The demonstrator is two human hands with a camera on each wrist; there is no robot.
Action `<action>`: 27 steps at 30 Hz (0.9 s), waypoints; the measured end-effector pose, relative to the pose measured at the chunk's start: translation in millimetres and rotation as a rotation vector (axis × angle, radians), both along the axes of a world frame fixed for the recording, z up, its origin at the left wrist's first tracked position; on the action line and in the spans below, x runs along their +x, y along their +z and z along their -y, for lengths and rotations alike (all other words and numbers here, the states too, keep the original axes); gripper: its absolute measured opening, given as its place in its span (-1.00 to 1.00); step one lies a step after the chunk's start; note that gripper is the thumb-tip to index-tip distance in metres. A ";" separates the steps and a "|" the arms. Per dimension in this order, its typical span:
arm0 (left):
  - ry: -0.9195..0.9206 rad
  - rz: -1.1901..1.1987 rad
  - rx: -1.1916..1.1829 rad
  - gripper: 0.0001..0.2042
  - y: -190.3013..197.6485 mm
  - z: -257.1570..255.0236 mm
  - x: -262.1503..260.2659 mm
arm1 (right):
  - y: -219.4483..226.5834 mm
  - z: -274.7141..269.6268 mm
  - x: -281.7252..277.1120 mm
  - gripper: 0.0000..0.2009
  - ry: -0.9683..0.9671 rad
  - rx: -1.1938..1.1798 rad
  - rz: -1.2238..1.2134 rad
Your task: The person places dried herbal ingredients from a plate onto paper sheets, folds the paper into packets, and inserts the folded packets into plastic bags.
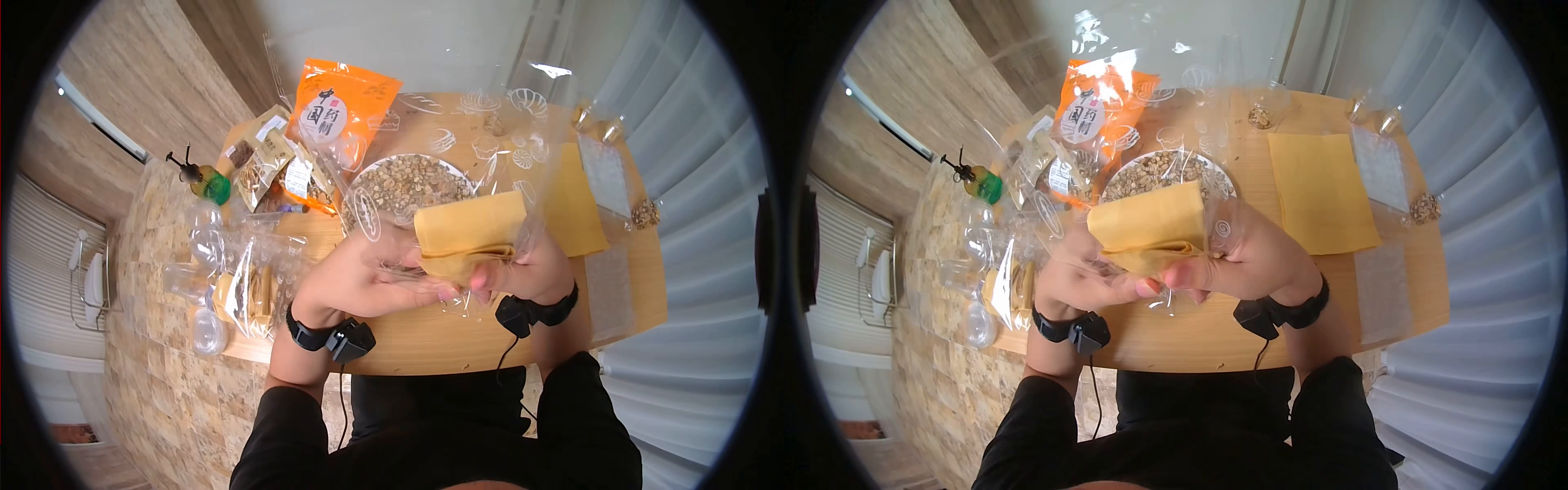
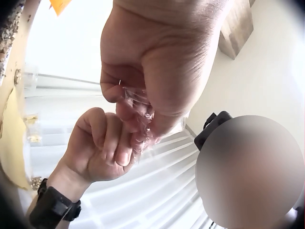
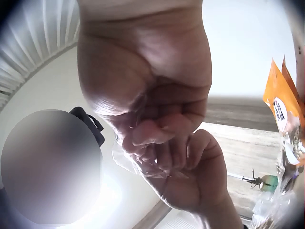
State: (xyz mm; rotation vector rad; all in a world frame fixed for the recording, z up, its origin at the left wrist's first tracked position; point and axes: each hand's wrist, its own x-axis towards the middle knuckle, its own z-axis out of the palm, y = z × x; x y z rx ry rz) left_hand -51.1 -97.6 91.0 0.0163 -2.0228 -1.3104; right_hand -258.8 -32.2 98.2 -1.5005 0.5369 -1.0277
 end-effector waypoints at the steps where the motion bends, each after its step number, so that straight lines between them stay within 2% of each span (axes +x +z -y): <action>1: 0.000 0.000 0.000 -0.79 0.0 0.4 1.3 | -1.7 0.6 0.2 -0.73 0.000 0.000 0.000; 3: -0.066 0.160 0.179 -0.79 0.3 1.4 5.9 | -3.9 0.5 1.0 -0.75 -0.059 -0.083 -0.092; 4: -0.067 0.160 0.179 -0.79 2.9 2.3 7.6 | -2.1 0.5 3.8 -0.75 -0.059 -0.082 -0.092; 6: 0.094 0.234 0.077 -0.73 11.1 5.0 9.8 | 4.2 2.0 10.3 -0.76 -0.145 0.146 0.070; 7: 0.094 0.233 0.075 -0.73 10.2 5.5 10.5 | 5.3 3.0 8.0 -0.76 -0.145 0.143 0.069; 9: 0.212 -0.035 0.210 -0.67 7.2 6.6 11.2 | 8.2 8.4 -1.9 -0.72 -0.073 0.092 -0.238; 10: 0.214 -0.035 0.209 -0.67 8.9 5.6 11.5 | 4.5 11.8 -4.3 -0.72 -0.071 0.091 -0.238; 12: 0.261 -0.099 0.451 -0.68 14.5 5.0 10.8 | -5.7 19.8 -9.1 -0.66 -0.110 -0.210 -0.461; 13: 0.350 -0.049 0.421 -0.81 13.5 9.6 11.8 | -4.6 20.6 -14.6 -0.66 -0.109 -0.211 -0.462; 15: 0.418 -0.025 0.441 -0.85 12.1 10.4 9.2 | -2.1 19.6 -23.6 -0.62 -0.222 -0.367 -0.858; 16: 0.484 0.001 0.460 -0.87 11.1 10.0 7.9 | -3.8 20.0 -20.5 -0.62 -0.221 -0.366 -0.858; 18: 0.515 0.052 0.433 -0.89 7.8 10.5 5.6 | -7.5 22.2 -11.3 -0.63 -0.312 -0.115 -0.137; 20: 0.542 0.105 0.405 -0.89 3.6 12.9 3.6 | -4.4 26.3 -10.2 -0.65 -0.375 -0.037 -0.138; 22: 0.485 0.115 0.294 -0.90 0.2 15.6 1.8 | -3.3 28.0 -11.3 -0.67 -0.435 0.040 -0.138; 23: 0.483 0.117 0.295 -0.90 3.1 13.4 -0.3 | -3.5 28.2 -12.0 -0.68 -0.402 0.032 -0.156; 25: 0.483 -0.130 0.438 -0.91 12.3 8.1 -5.9 | -4.7 28.1 -12.2 -0.69 -0.370 0.022 -0.174; 27: 0.459 -0.054 0.432 -0.91 10.0 10.9 2.1 | -8.9 27.0 -9.6 -0.68 -0.356 -0.010 -0.079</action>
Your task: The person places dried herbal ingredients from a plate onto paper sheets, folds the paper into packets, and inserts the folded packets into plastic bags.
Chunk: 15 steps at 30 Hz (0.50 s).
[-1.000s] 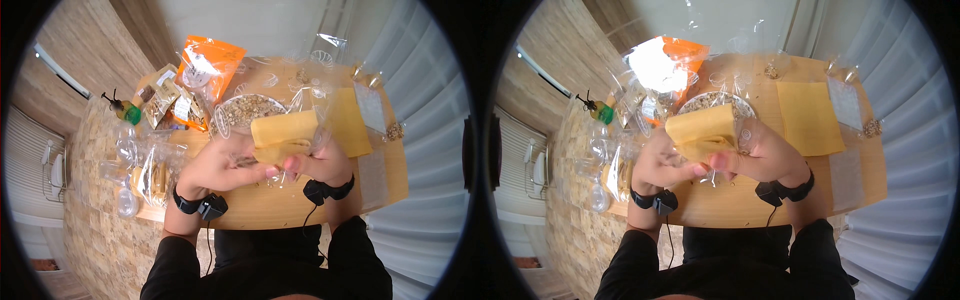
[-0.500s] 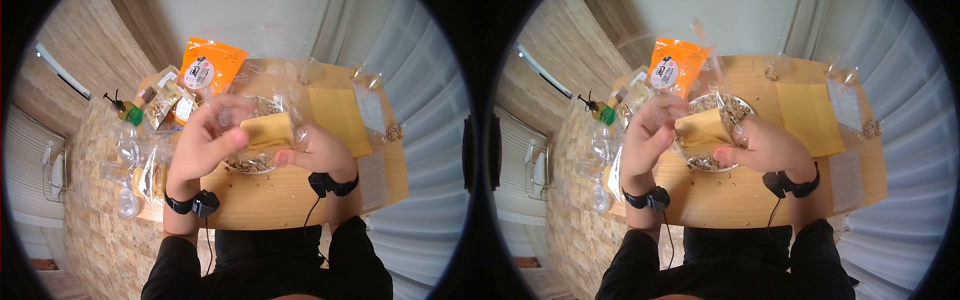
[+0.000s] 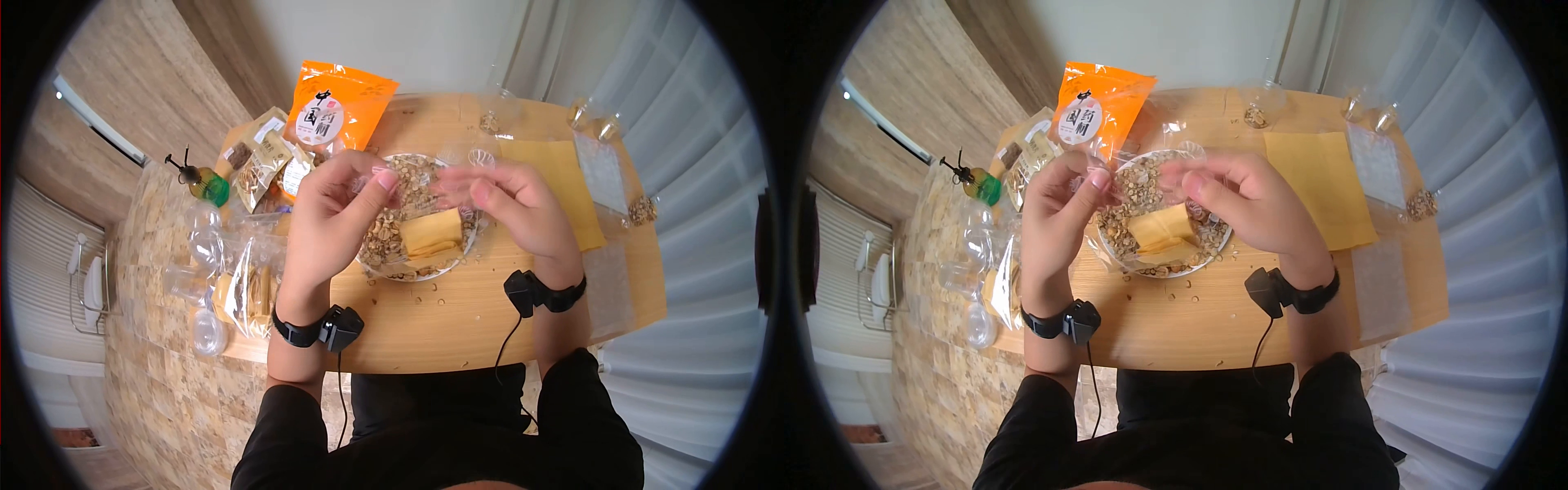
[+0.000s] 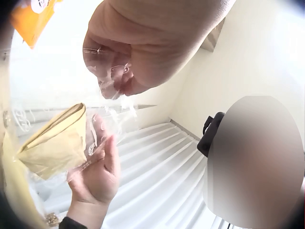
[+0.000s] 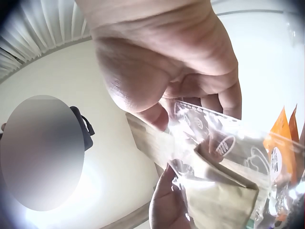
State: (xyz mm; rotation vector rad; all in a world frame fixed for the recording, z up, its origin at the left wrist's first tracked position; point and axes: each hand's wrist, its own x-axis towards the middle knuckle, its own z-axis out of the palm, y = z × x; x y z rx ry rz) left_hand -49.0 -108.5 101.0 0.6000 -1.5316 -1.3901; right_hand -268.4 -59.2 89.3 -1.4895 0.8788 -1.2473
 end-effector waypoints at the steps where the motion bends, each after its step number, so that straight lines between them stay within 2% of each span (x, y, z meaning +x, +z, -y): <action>1: -0.039 0.067 0.009 -0.91 -1.3 1.6 2.8 | 0.7 0.0 1.4 -0.68 -0.002 0.000 0.002; 3: -0.073 0.088 0.013 -0.92 -3.4 3.3 2.3 | 4.3 -0.3 3.1 -0.68 -0.122 -0.118 -0.002; 5: -0.108 0.110 0.021 -0.93 -2.5 1.5 -0.2 | 8.9 -1.0 -0.4 -0.69 -0.126 -0.071 0.009; 7: -0.044 -0.035 0.021 -0.91 3.9 -3.7 -5.4 | 9.5 -0.9 -3.2 -0.70 -0.130 -0.027 0.021; 10: 0.049 -0.023 -0.078 -0.87 -2.6 0.1 -0.7 | 8.8 -0.7 -6.7 -0.71 -0.137 0.008 0.037; 15: 0.066 -0.045 -0.076 -0.87 2.2 -2.7 -1.5 | 15.9 -7.5 -7.8 -0.74 -0.152 -0.115 0.012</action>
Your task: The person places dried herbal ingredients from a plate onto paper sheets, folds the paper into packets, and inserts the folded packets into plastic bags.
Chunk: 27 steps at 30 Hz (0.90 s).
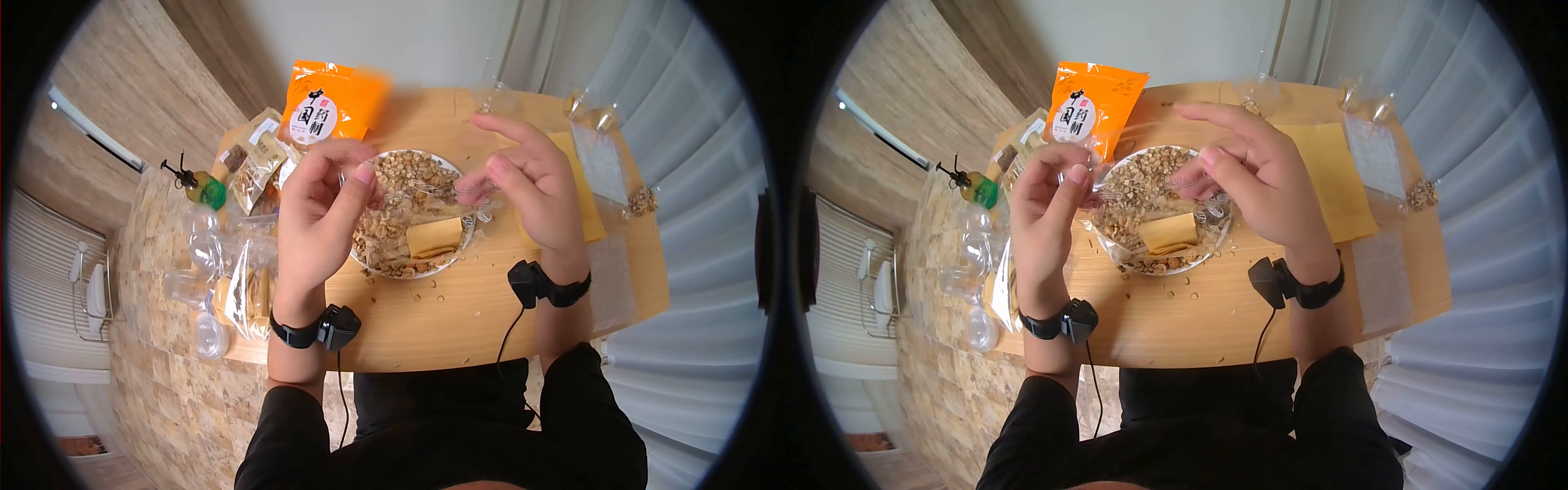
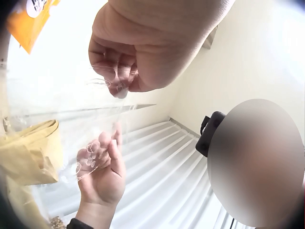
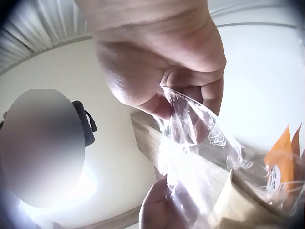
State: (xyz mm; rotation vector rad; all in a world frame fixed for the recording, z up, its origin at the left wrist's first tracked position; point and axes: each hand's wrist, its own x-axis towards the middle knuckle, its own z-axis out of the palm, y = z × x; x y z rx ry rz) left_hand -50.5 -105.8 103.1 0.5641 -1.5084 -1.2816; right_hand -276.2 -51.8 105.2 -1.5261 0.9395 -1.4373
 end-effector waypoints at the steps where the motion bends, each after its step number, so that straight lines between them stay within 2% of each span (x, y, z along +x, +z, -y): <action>1: 0.016 -0.027 0.017 -0.88 1.7 -1.4 -0.9 | -0.4 -1.5 0.5 -0.74 0.000 0.001 0.001; 4: -0.008 -0.045 -0.028 -0.89 -0.2 -0.2 1.1 | -2.6 -1.4 -2.5 -0.75 0.041 -0.096 0.075; 6: -0.073 -0.098 -0.026 -0.88 -7.7 3.9 5.0 | -5.9 4.7 -12.5 -0.73 0.155 -0.320 -0.075; 10: -0.224 -0.186 0.049 -0.85 -4.5 7.1 9.0 | -6.9 0.3 -13.3 -0.70 0.176 -0.216 0.016; 13: -0.202 -0.152 -0.036 -0.93 -4.0 6.5 7.5 | -3.7 -2.6 -12.0 -0.76 0.197 -0.232 0.042; 14: -0.200 -0.152 -0.034 -0.93 -3.8 3.8 5.5 | -3.1 -3.2 -11.9 -0.80 0.130 -0.216 -0.068; 15: -0.088 -0.059 -0.029 -0.95 -3.5 -0.3 1.9 | -2.5 -3.4 -11.7 -0.83 0.062 -0.199 -0.177; 16: 0.024 0.034 -0.023 -0.92 -3.5 -2.8 -1.2 | -1.5 -3.1 -8.9 -0.83 0.063 -0.198 -0.177; 17: 0.032 -0.053 -0.019 -0.79 -5.2 -0.9 -3.6 | -0.3 -2.3 -4.0 -0.86 0.001 -0.112 -0.088; 18: 0.032 -0.053 -0.019 -0.79 -6.3 -0.4 -6.5 | 0.5 -2.2 -1.2 -0.87 -0.061 -0.027 0.000; 21: 0.133 -0.112 -0.085 -0.75 -3.3 -1.2 -15.9 | 2.0 -3.6 -1.7 -0.80 -0.068 -0.014 -0.010; 23: 0.025 -0.087 -0.004 -0.74 1.7 -4.9 -10.7 | 2.2 -8.6 -2.3 -0.81 -0.070 0.004 -0.068; 24: -0.007 -0.033 -0.059 -0.79 -3.7 -0.2 -8.3 | 4.0 -8.4 -0.7 -0.81 -0.083 0.009 -0.131; 25: -0.005 0.018 0.040 -0.85 -5.4 -2.0 -5.9 | 7.5 -9.0 1.7 -0.83 -0.052 -0.022 -0.221; 27: -0.058 -0.062 0.061 -0.90 -6.3 -3.5 -7.2 | 10.5 -10.3 5.4 -0.85 0.036 -0.071 -0.300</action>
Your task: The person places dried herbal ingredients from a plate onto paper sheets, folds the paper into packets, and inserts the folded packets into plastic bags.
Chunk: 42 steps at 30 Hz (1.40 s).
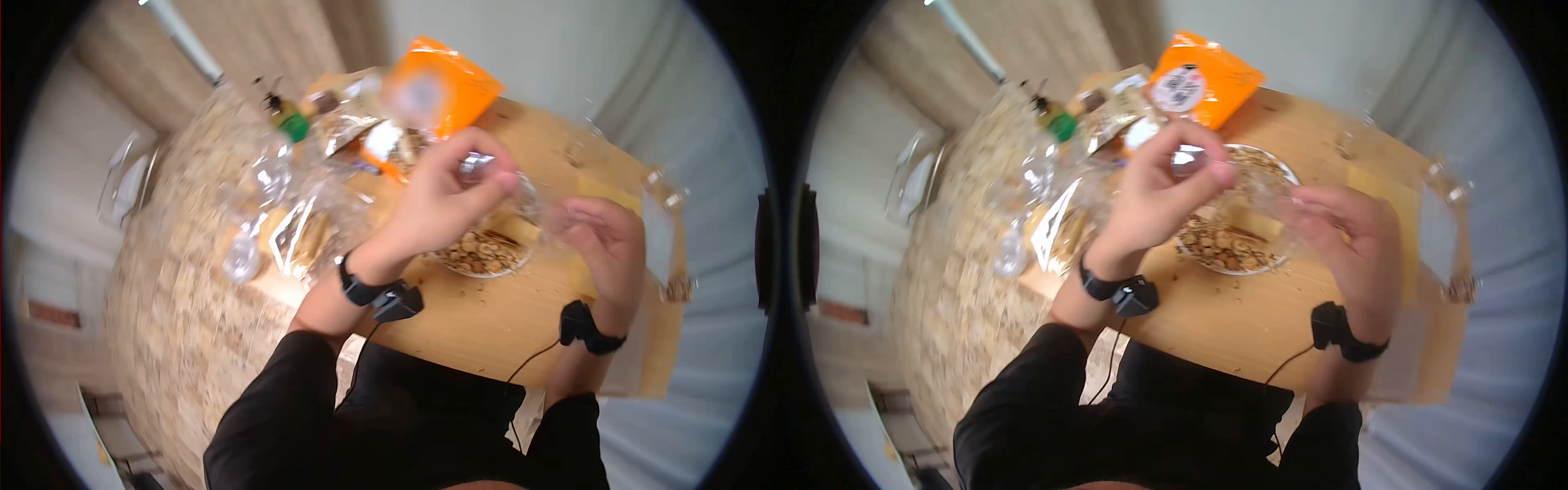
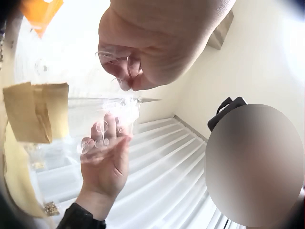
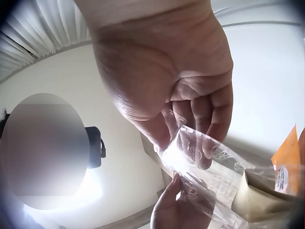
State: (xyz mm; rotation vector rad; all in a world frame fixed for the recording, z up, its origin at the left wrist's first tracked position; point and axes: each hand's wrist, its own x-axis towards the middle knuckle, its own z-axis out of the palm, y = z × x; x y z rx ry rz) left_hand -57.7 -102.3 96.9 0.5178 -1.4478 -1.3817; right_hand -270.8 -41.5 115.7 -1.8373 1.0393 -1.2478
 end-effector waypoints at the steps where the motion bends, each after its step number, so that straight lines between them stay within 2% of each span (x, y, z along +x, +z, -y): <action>1: -0.045 -0.029 0.049 -0.89 -1.4 -0.8 0.8 | -0.3 -1.3 1.2 -0.86 -0.067 0.033 0.035; 2: -0.048 -0.002 0.023 -0.86 -2.1 -2.0 1.4 | -0.4 -3.9 -0.4 -0.87 -0.143 0.062 0.066; 4: -0.039 0.031 -0.009 -0.81 -1.7 -4.7 6.1 | -0.1 -6.5 -10.6 -0.87 -0.114 0.049 0.024; 6: -0.194 -0.117 0.050 -0.76 -1.5 -11.1 10.7 | 1.9 -7.7 -11.0 -0.86 -0.113 0.040 0.001; 7: -0.179 -0.116 0.049 -0.76 -5.1 -16.9 13.0 | 2.3 -8.8 -9.7 -0.86 -0.098 0.040 0.002; 9: -0.235 0.050 0.122 -0.73 -18.9 -29.4 19.5 | 1.3 -11.7 -6.8 -0.85 -0.079 0.143 0.078; 10: -0.210 0.260 0.029 -0.76 -32.9 -31.6 28.3 | 0.1 -15.7 -3.9 -0.85 -0.066 0.146 0.086; 11: -0.200 0.267 0.034 -0.76 -45.0 -40.3 37.2 | -0.3 -20.4 -0.6 -0.82 -0.001 0.086 -0.025; 12: -0.144 0.176 0.159 -0.77 -56.1 -52.4 47.2 | -0.2 -22.6 1.7 -0.77 0.063 0.022 -0.136; 13: -0.094 0.083 0.281 -0.78 -63.9 -59.3 58.8 | 1.9 -22.0 1.6 -0.77 0.066 0.021 -0.130; 15: 0.085 0.058 0.302 -0.80 -68.0 -63.7 100.4 | 7.1 -19.9 -0.6 -0.64 0.328 -0.039 -0.077; 17: 0.362 0.141 0.279 -0.76 -57.3 -57.9 147.8 | 9.0 -22.8 -3.6 -0.61 0.285 -0.043 -0.100; 19: 0.467 0.098 0.263 -0.71 -37.6 -39.7 192.9 | 9.2 -24.0 -5.8 -0.58 0.244 -0.049 -0.127; 21: 0.614 0.165 0.334 -0.65 -44.2 -2.3 244.3 | 7.7 -21.5 -6.7 -0.59 0.213 -0.028 -0.160; 23: 0.624 0.338 0.356 -0.62 -46.6 26.2 276.4 | 11.0 -22.6 -5.2 -0.60 0.218 -0.014 -0.172; 24: 0.617 0.327 0.406 -0.53 -55.9 40.4 288.4 | 13.2 -22.7 -3.4 -0.61 0.226 -0.008 -0.184; 25: 0.612 0.330 0.401 -0.53 -67.6 47.9 292.2 | 13.5 -24.1 -2.5 -0.61 0.219 -0.012 -0.181; 27: 0.724 0.763 0.274 -0.42 -83.8 62.5 293.3 | 13.1 -25.9 -1.9 -0.62 0.227 -0.004 -0.187; 29: 0.825 1.078 0.025 -0.35 -94.3 66.9 285.6 | 16.2 -26.8 -2.3 -0.61 0.222 -0.018 -0.209; 32: 0.888 1.104 -0.158 -0.44 -95.3 54.6 265.8 | 14.0 -27.1 -3.2 -0.61 0.202 -0.021 -0.246; 34: 0.979 1.339 -0.536 -0.61 -102.6 53.1 267.8 | 11.1 -25.6 -3.2 -0.61 0.148 -0.013 -0.254; 36: 0.942 1.275 -0.455 -0.76 -101.8 47.2 260.5 | 10.5 -23.0 -4.0 -0.62 0.242 -0.002 -0.315; 37: 0.937 1.232 -0.516 -0.81 -106.6 50.4 264.0 | 10.4 -23.0 -3.8 -0.62 0.183 0.014 -0.310; 41: 0.864 1.182 -0.575 -0.79 -99.3 36.0 256.7 | 5.0 -22.2 -4.0 -0.62 0.256 -0.112 -0.517; 42: 0.855 1.198 -0.595 -0.76 -101.0 32.8 256.4 | 2.7 -23.2 -3.0 -0.62 0.203 -0.092 -0.515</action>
